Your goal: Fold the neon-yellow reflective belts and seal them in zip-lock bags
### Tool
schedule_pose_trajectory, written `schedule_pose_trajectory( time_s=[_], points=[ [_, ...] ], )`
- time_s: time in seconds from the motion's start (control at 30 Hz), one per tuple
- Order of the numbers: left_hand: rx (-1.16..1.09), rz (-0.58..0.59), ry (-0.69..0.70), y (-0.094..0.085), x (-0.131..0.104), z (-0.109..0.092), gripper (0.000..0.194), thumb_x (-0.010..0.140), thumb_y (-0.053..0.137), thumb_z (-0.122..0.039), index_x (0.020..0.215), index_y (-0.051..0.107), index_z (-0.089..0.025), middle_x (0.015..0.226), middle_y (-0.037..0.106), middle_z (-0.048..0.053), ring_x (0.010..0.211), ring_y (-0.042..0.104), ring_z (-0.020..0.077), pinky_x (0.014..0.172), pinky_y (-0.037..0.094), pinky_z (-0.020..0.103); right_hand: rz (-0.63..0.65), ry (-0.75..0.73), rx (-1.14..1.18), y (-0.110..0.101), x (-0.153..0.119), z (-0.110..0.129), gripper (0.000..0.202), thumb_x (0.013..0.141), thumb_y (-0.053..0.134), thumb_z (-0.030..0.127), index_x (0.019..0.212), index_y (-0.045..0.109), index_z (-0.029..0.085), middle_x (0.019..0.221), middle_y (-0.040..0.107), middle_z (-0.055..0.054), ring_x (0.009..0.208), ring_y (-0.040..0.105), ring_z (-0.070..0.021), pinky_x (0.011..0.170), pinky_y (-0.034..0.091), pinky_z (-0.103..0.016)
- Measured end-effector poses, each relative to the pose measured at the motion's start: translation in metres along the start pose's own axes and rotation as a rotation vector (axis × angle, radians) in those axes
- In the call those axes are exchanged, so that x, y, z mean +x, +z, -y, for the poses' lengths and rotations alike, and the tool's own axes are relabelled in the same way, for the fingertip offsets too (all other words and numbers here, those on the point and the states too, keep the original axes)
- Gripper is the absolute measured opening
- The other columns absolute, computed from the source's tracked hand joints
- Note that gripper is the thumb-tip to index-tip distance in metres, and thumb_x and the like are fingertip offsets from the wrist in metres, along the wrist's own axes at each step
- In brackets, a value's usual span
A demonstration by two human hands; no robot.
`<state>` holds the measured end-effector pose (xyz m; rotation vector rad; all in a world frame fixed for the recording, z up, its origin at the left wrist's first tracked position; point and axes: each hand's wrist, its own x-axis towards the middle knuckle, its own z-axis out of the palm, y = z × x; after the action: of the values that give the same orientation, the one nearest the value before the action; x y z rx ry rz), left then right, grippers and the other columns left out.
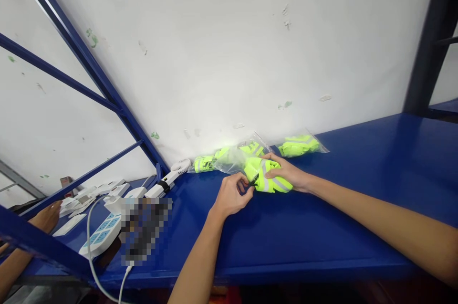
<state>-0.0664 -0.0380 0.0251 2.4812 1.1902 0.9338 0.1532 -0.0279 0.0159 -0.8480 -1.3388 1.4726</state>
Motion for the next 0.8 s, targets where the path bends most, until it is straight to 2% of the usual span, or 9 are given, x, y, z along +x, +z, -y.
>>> schedule_pose_trajectory(
  time_s=[0.2,0.27,0.37,0.6,0.7,0.8],
  points=[
    [0.053,-0.024,-0.019,0.008,0.001,0.0,0.001,0.078,0.052,-0.019,0.077,0.053,-0.019,0.062,0.056,-0.004,0.055,0.05,0.0092,0.058,0.038,0.021,-0.045,-0.019,-0.026,0.001,-0.001,0.003,0.051,0.063,0.073,0.021,0.109,0.05,0.026,0.077,0.066,0.005,0.067,0.064,-0.0168,0.058,0.049,-0.026],
    [0.031,-0.049,0.003,0.01,0.001,0.0,0.008,0.079,0.049,-0.018,0.071,0.049,-0.019,0.059,0.052,-0.004,0.054,0.047,0.0087,0.057,0.036,0.021,-0.056,-0.006,0.0,0.004,-0.003,0.007,0.051,0.062,0.073,0.02,0.108,0.05,0.026,0.077,0.067,0.005,0.066,0.064,-0.0167,0.059,0.05,-0.026],
    [-0.082,-0.075,0.009,0.012,0.0,-0.001,0.015,0.082,0.045,-0.018,0.067,0.046,-0.018,0.058,0.047,-0.004,0.053,0.044,0.0082,0.054,0.034,0.02,-0.069,0.006,0.063,0.008,-0.003,0.01,0.053,0.061,0.074,0.019,0.108,0.051,0.025,0.077,0.069,0.004,0.065,0.065,-0.0169,0.059,0.051,-0.027],
    [-0.374,-0.061,-0.058,0.016,0.001,0.0,0.02,0.087,0.047,-0.026,0.069,0.05,-0.017,0.061,0.05,-0.003,0.054,0.047,0.0087,0.054,0.037,0.02,-0.112,0.066,0.155,0.004,0.002,0.008,0.063,0.059,0.072,0.015,0.12,0.054,0.022,0.076,0.071,0.0,0.065,0.067,-0.0183,0.058,0.051,-0.027],
    [-0.329,-0.137,-0.031,0.019,0.002,-0.004,0.022,0.087,0.048,-0.026,0.067,0.05,-0.017,0.061,0.048,-0.003,0.055,0.045,0.0084,0.055,0.036,0.02,-0.151,0.033,0.129,0.004,0.002,0.011,0.062,0.059,0.071,0.015,0.119,0.057,0.021,0.077,0.07,0.0,0.062,0.065,-0.0163,0.058,0.05,-0.025],
    [-0.193,-0.248,0.031,0.024,0.002,-0.007,0.023,0.086,0.049,-0.022,0.063,0.048,-0.017,0.057,0.044,-0.004,0.052,0.04,0.0077,0.054,0.033,0.02,-0.205,-0.04,0.069,0.006,0.002,0.012,0.057,0.059,0.07,0.016,0.115,0.061,0.02,0.08,0.069,0.001,0.064,0.063,-0.0151,0.058,0.049,-0.024]
  ],
)
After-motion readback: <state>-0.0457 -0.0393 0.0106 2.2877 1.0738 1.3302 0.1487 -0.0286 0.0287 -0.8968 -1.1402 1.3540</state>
